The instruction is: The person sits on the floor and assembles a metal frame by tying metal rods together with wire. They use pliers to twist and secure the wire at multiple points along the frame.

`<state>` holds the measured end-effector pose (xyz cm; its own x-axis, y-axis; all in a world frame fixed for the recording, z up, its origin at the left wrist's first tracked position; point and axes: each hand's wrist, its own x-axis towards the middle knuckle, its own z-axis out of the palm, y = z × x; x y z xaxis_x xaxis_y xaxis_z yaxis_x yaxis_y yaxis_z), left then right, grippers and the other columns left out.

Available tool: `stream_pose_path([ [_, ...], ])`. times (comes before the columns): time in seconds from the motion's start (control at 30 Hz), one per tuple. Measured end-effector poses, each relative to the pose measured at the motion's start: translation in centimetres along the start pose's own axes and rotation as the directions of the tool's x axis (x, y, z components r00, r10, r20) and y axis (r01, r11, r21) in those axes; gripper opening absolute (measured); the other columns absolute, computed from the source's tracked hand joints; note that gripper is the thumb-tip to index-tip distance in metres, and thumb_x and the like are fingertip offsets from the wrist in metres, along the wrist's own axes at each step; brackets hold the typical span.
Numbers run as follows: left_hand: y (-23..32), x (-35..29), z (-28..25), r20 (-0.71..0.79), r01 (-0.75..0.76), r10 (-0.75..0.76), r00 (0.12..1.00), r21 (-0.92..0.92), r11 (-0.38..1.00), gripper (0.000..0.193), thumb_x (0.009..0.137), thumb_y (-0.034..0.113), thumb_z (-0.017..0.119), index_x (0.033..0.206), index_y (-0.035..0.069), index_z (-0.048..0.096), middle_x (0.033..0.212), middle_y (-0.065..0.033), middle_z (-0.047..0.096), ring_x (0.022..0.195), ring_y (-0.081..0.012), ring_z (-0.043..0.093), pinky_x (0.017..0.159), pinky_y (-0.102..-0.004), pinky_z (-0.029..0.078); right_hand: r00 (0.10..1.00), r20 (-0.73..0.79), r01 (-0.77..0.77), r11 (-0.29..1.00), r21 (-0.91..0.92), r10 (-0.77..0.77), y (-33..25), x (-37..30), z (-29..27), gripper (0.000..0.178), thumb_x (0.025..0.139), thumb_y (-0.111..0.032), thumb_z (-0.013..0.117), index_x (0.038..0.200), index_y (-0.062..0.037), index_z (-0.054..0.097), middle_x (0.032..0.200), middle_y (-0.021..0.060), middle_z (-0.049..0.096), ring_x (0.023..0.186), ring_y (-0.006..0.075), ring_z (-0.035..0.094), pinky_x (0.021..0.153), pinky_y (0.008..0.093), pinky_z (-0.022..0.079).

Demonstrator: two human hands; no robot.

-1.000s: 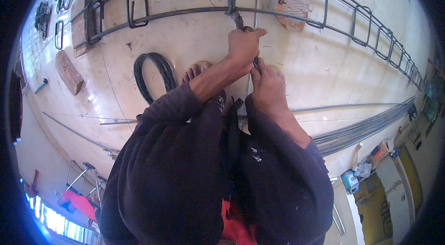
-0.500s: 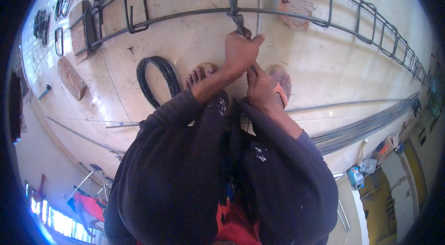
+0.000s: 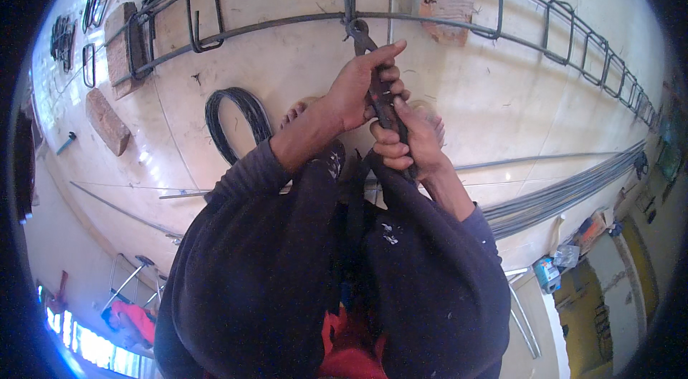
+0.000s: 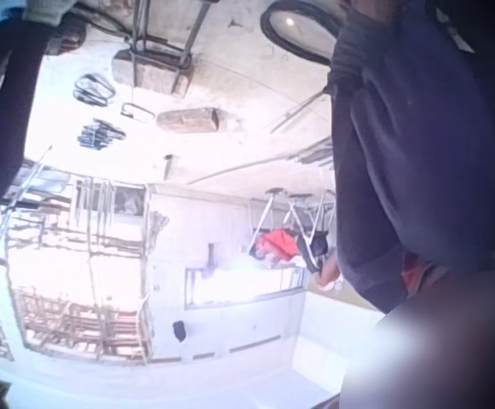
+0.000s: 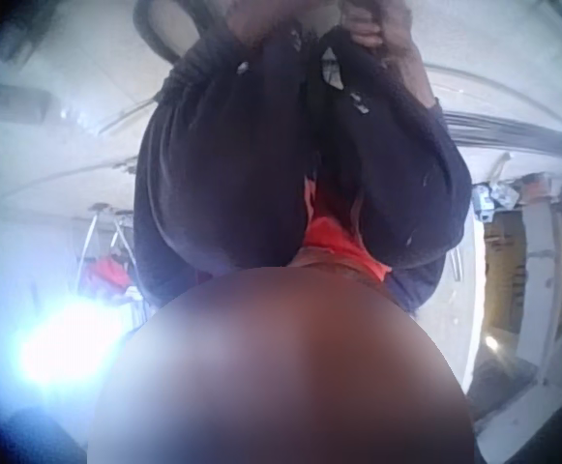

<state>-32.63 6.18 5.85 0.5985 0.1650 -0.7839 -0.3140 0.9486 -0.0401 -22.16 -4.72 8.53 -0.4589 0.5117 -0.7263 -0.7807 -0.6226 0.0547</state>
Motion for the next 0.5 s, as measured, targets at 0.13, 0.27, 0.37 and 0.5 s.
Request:
stream_pose_path([
  [0.13, -0.3, 1.0, -0.1, -0.027, -0.087, 0.089, 0.996, 0.057, 0.995, 0.032, 0.083, 0.018, 0.069, 0.068, 0.013, 0.04, 0.055, 0.005, 0.03, 0.042, -0.0094, 0.031, 0.043, -0.0295, 0.037, 0.984, -0.164, 0.011, 0.95, -0.313, -0.065, 0.0, -0.3, 0.9, 0.045, 0.099, -0.047, 0.036, 0.101, -0.0047, 0.05, 0.065, 0.0022, 0.046, 0.041, 0.0073, 0.036, 0.034, 0.0212, 0.029],
  [0.27, -0.2, 0.9, 0.8, -0.054, -0.081, 0.08, 0.995, -0.015, 0.997, 0.029, 0.084, 0.012, 0.065, 0.068, 0.014, 0.04, 0.052, 0.0066, 0.025, 0.041, -0.0079, 0.022, 0.039, -0.0284, 0.026, 0.87, -0.362, -0.116, 0.575, -0.81, -0.335, 0.1, -1.1, 3.0, 0.04, 0.097, -0.04, 0.046, 0.105, -0.0007, 0.051, 0.071, 0.0114, 0.055, 0.049, 0.0196, 0.051, 0.043, 0.0321, 0.042],
  [0.37, -0.2, 0.9, 0.9, -0.085, -0.132, 0.129, 0.988, -0.029, 0.991, 0.026, 0.084, 0.011, 0.063, 0.069, 0.014, 0.041, 0.052, 0.0068, 0.023, 0.04, -0.0076, 0.021, 0.038, -0.0278, 0.023, 0.774, 0.028, -0.041, -0.094, -0.995, -0.633, 1.3, -2.5, 2.2, 0.041, 0.091, -0.03, 0.057, 0.115, 0.0026, 0.049, 0.082, 0.0204, 0.057, 0.074, 0.0354, 0.056, 0.064, 0.0426, 0.045],
  [0.5, -1.2, 1.5, 1.6, -0.103, -0.171, 0.166, 0.981, -0.037, 0.985, 0.025, 0.086, 0.009, 0.06, 0.074, 0.013, 0.038, 0.055, 0.007, 0.021, 0.043, -0.0069, 0.021, 0.04, -0.0259, 0.021, 0.706, 0.17, -0.079, -0.315, -0.946, -0.687, 1.0, -2.9, 2.1, 0.046, 0.088, -0.023, 0.061, 0.123, 0.0038, 0.047, 0.093, 0.0254, 0.058, 0.087, 0.0434, 0.056, 0.074, 0.0464, 0.044],
])
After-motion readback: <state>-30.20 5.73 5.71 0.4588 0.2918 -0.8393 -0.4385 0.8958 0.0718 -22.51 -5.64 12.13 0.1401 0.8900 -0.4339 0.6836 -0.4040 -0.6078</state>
